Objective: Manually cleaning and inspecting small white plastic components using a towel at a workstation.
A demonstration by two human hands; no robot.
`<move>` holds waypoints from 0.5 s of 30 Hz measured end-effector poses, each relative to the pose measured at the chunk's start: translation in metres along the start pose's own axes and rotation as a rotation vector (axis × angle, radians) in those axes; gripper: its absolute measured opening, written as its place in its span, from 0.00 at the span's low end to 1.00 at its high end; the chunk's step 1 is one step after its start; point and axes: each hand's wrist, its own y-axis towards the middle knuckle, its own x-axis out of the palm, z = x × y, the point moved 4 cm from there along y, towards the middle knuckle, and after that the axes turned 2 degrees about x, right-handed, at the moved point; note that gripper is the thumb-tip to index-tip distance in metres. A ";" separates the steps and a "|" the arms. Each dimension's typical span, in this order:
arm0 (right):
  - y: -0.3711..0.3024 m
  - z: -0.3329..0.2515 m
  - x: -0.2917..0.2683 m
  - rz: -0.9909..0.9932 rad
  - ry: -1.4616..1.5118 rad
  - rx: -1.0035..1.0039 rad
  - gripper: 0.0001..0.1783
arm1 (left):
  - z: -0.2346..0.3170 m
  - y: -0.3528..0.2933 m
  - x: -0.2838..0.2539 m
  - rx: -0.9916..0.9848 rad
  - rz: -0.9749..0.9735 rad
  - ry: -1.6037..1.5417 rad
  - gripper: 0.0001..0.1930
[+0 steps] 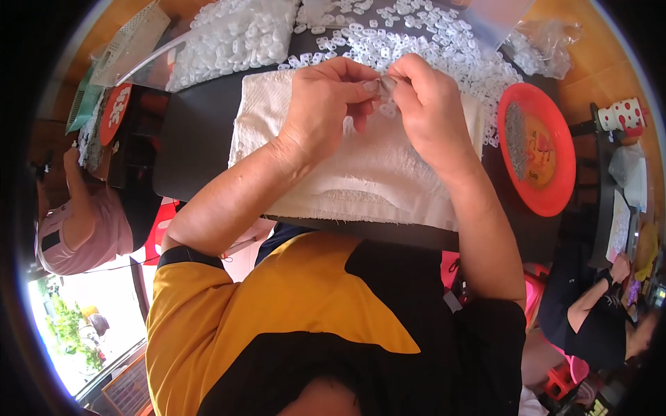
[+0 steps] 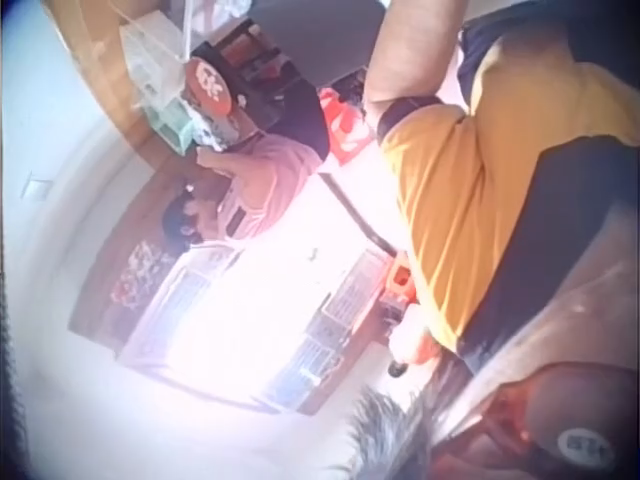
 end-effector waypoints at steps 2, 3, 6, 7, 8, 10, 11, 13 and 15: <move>-0.002 -0.002 0.007 0.016 -0.026 0.001 0.04 | -0.002 -0.003 0.000 0.000 0.029 0.024 0.03; -0.003 -0.002 0.009 0.039 -0.051 -0.016 0.05 | -0.003 -0.004 -0.001 0.016 0.054 0.053 0.03; -0.002 0.006 0.012 0.046 -0.091 -0.021 0.05 | -0.012 0.003 -0.003 -0.012 0.091 0.016 0.03; 0.000 0.004 0.010 0.043 -0.097 -0.024 0.05 | -0.012 0.005 -0.003 -0.026 0.094 0.018 0.03; 0.003 0.003 0.006 0.027 -0.059 0.003 0.06 | -0.010 0.006 -0.005 -0.021 0.094 0.012 0.03; 0.008 0.005 -0.010 -0.003 -0.092 0.092 0.06 | -0.004 0.008 -0.009 0.001 0.104 0.071 0.04; 0.008 0.006 -0.018 -0.002 -0.099 0.086 0.06 | -0.004 0.009 -0.011 0.007 0.101 0.065 0.04; 0.007 0.006 -0.026 -0.012 -0.537 0.026 0.05 | -0.006 0.010 -0.014 -0.009 0.084 0.061 0.05; 0.005 0.003 -0.025 -0.045 -0.575 -0.002 0.04 | -0.007 0.011 -0.014 -0.013 0.079 0.066 0.05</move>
